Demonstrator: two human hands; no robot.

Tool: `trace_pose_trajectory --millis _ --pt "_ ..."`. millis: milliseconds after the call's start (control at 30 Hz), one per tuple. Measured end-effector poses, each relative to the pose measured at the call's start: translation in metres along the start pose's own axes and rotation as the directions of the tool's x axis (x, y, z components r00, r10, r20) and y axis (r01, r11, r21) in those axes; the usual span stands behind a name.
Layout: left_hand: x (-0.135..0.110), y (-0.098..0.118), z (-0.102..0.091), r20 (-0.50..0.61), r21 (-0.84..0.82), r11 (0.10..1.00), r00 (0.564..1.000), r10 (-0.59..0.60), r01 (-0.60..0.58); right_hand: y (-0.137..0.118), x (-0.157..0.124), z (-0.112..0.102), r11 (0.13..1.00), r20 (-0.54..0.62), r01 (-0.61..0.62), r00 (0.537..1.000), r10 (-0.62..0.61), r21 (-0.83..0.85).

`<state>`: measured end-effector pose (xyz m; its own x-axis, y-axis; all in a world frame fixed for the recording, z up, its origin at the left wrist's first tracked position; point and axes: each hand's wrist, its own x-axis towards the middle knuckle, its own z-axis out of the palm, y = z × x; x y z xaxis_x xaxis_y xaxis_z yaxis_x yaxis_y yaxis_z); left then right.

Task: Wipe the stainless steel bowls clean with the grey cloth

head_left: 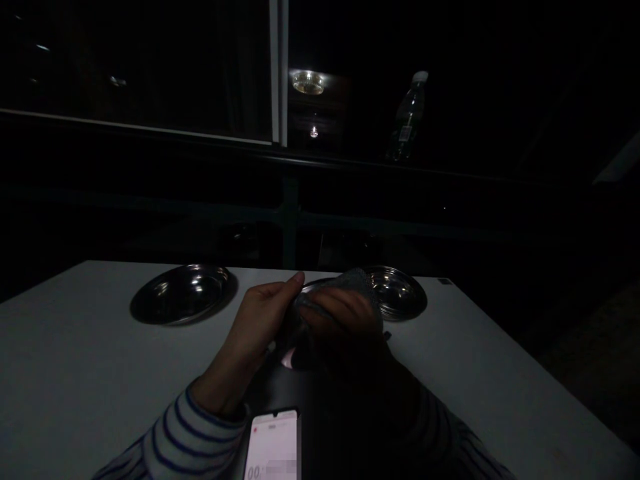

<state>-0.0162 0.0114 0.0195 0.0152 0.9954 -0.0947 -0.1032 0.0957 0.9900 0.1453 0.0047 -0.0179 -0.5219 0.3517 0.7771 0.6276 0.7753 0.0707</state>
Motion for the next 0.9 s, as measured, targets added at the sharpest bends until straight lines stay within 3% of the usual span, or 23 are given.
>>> trace_pose_trajectory --millis 167,233,367,567,733,900 --pt "0.001 0.003 -0.001 -0.075 -0.014 0.999 0.997 0.028 -0.029 0.015 -0.002 -0.005 0.972 -0.040 -0.231 0.972 0.232 0.034" --pt "0.001 0.002 0.000 -0.063 -0.005 1.000 0.998 0.026 -0.027 0.012 -0.002 -0.003 0.979 -0.048 -0.204 0.978 0.203 -0.009" --pt "0.000 -0.002 0.004 -0.008 -0.020 1.000 1.000 -0.019 0.019 0.001 0.000 0.003 0.999 0.041 0.005 0.999 -0.004 -0.041" --pt "0.000 -0.001 0.004 -0.069 -0.081 0.997 0.998 -0.006 0.000 0.009 -0.001 -0.004 0.972 -0.087 -0.231 0.968 0.234 0.043" --pt "0.001 -0.003 0.003 -0.053 -0.072 0.997 0.998 -0.018 0.014 0.002 -0.001 -0.002 0.998 0.006 -0.053 0.999 0.053 -0.024" --pt "-0.002 -0.001 0.004 -0.090 -0.097 0.995 0.996 -0.009 0.000 0.009 -0.001 -0.003 0.952 -0.110 -0.303 0.945 0.307 0.055"
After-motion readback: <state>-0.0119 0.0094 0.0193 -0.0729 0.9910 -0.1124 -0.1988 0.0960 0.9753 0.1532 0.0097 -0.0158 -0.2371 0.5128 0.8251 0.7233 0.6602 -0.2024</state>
